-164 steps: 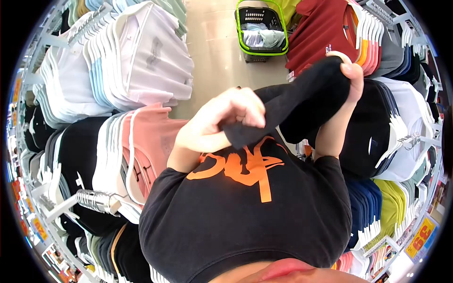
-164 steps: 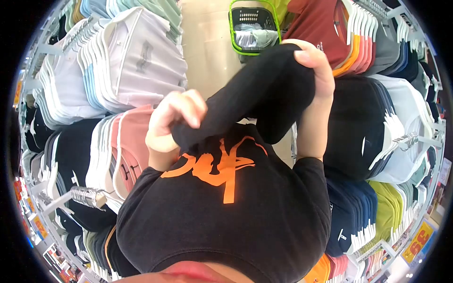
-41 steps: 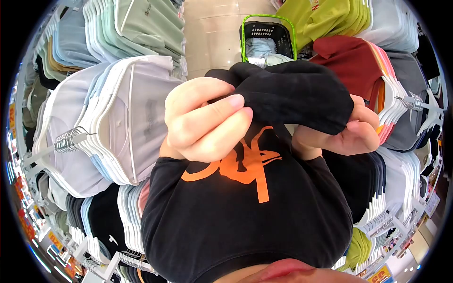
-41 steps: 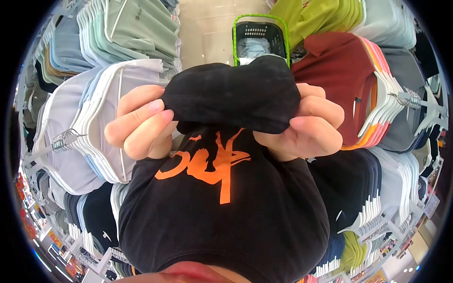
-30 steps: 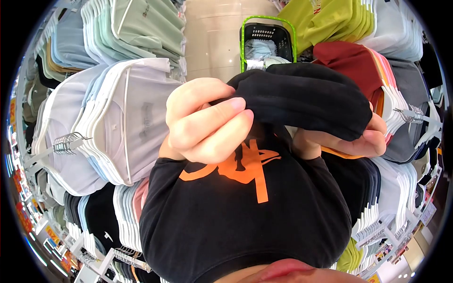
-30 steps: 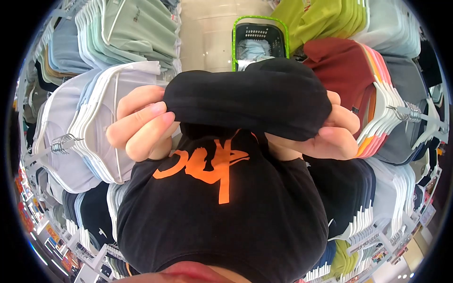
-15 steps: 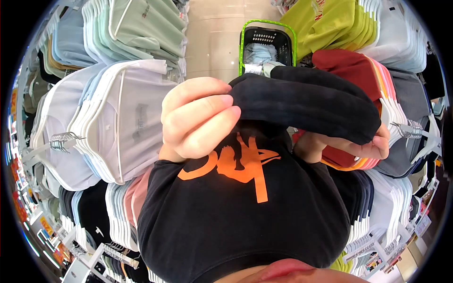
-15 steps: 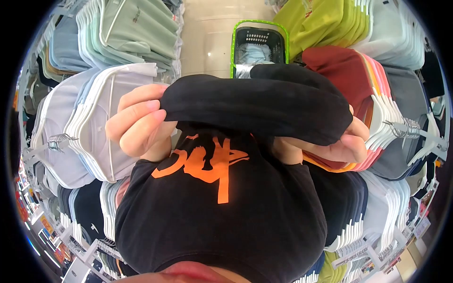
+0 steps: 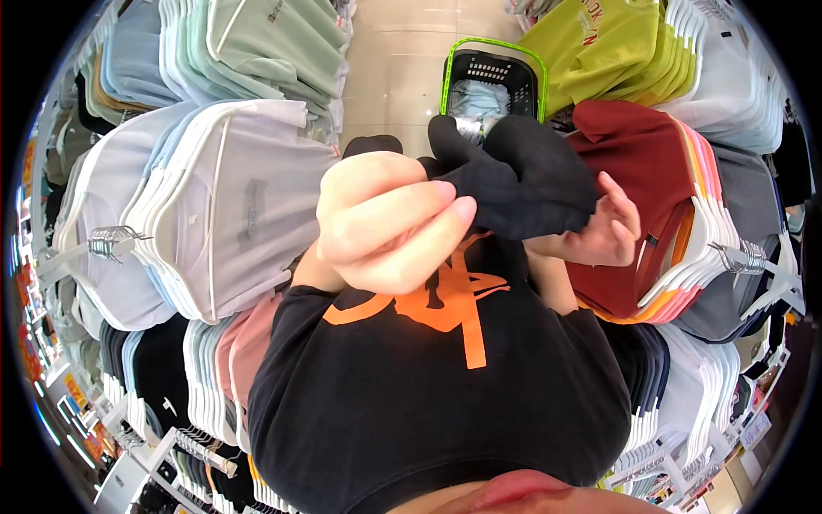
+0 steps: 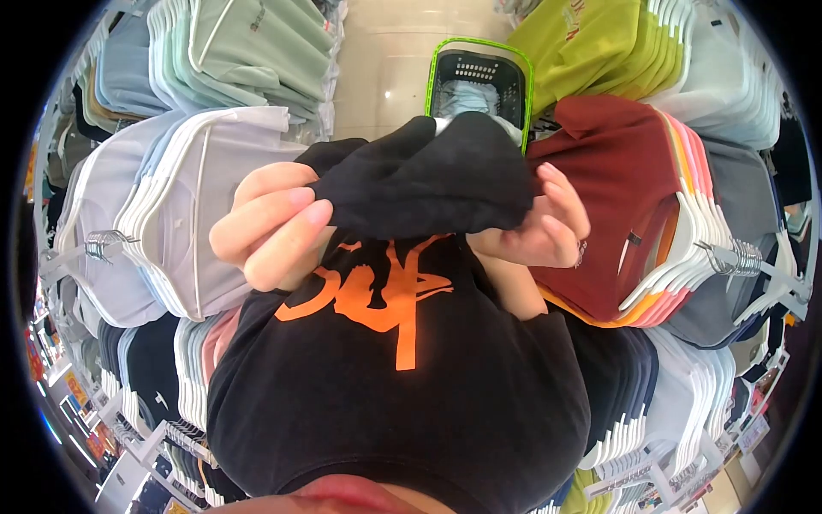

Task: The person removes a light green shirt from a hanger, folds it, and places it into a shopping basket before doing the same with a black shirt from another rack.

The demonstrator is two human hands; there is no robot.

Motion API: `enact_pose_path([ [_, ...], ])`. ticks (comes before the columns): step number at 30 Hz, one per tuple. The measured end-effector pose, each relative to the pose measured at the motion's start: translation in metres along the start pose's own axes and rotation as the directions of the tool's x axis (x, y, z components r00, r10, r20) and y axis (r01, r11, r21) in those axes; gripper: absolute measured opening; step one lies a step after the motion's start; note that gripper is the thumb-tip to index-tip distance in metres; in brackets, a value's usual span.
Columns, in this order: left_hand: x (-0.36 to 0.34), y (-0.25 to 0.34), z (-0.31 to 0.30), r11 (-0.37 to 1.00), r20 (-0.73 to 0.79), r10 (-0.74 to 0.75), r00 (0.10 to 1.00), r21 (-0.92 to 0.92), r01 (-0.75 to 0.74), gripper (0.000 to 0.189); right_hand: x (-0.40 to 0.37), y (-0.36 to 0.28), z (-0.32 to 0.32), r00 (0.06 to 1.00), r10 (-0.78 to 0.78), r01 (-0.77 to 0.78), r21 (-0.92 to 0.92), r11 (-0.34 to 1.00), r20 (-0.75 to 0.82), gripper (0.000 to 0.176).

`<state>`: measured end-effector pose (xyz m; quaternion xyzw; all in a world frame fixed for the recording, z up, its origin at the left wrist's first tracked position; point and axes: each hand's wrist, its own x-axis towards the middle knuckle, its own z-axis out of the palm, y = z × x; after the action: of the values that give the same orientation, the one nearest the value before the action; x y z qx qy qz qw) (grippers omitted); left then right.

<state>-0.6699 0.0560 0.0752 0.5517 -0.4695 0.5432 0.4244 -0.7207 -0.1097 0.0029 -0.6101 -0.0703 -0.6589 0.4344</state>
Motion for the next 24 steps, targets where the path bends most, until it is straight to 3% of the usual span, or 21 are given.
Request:
enact_pose_path([
  [1,0.0,0.0,0.001,1.0,0.01,-0.001,1.0,-0.001,0.001,0.029,0.0,0.0,0.001,0.995,-0.058,0.065,-0.091,0.994,0.084,0.052],
  [2,0.0,0.0,0.001,1.0,0.02,-0.001,1.0,-0.002,0.001,0.029,-0.002,-0.002,0.009,0.995,-0.076,0.082,-0.106,0.991,0.067,0.049],
  [4,0.002,0.002,0.002,1.0,0.04,-0.022,0.999,-0.016,0.023,0.028,-0.003,-0.003,0.008,0.987,-0.051,0.039,0.086,0.996,0.154,0.046],
  [8,0.003,0.004,0.005,0.999,0.069,-0.04,0.997,-0.008,0.04,0.026,0.007,-0.013,0.022,0.935,-0.063,0.048,0.05,0.998,0.348,0.044],
  [12,0.002,0.003,0.006,0.999,0.081,-0.028,0.996,-0.025,0.03,0.024,0.027,-0.016,0.034,0.863,-0.011,-0.102,0.195,0.975,0.506,0.042],
  [16,-0.006,0.001,0.01,0.997,0.009,-0.069,0.998,0.033,0.069,0.023,0.035,-0.018,0.032,0.855,-0.066,-0.008,0.14,0.99,0.514,0.034],
  [17,-0.005,0.001,0.009,0.992,0.023,-0.112,0.993,0.053,0.111,0.022,0.038,-0.016,0.036,0.868,-0.147,0.06,0.193,0.979,0.474,0.029],
  [20,-0.006,-0.001,0.009,0.992,0.029,-0.114,0.993,0.062,0.113,0.021,0.034,-0.012,0.032,0.87,-0.184,0.031,0.322,0.946,0.458,0.028],
  [24,-0.013,-0.003,0.003,0.991,0.032,-0.123,0.992,0.066,0.12,0.017,0.036,-0.015,0.041,0.92,-0.181,0.111,0.213,0.971,0.347,0.025],
])
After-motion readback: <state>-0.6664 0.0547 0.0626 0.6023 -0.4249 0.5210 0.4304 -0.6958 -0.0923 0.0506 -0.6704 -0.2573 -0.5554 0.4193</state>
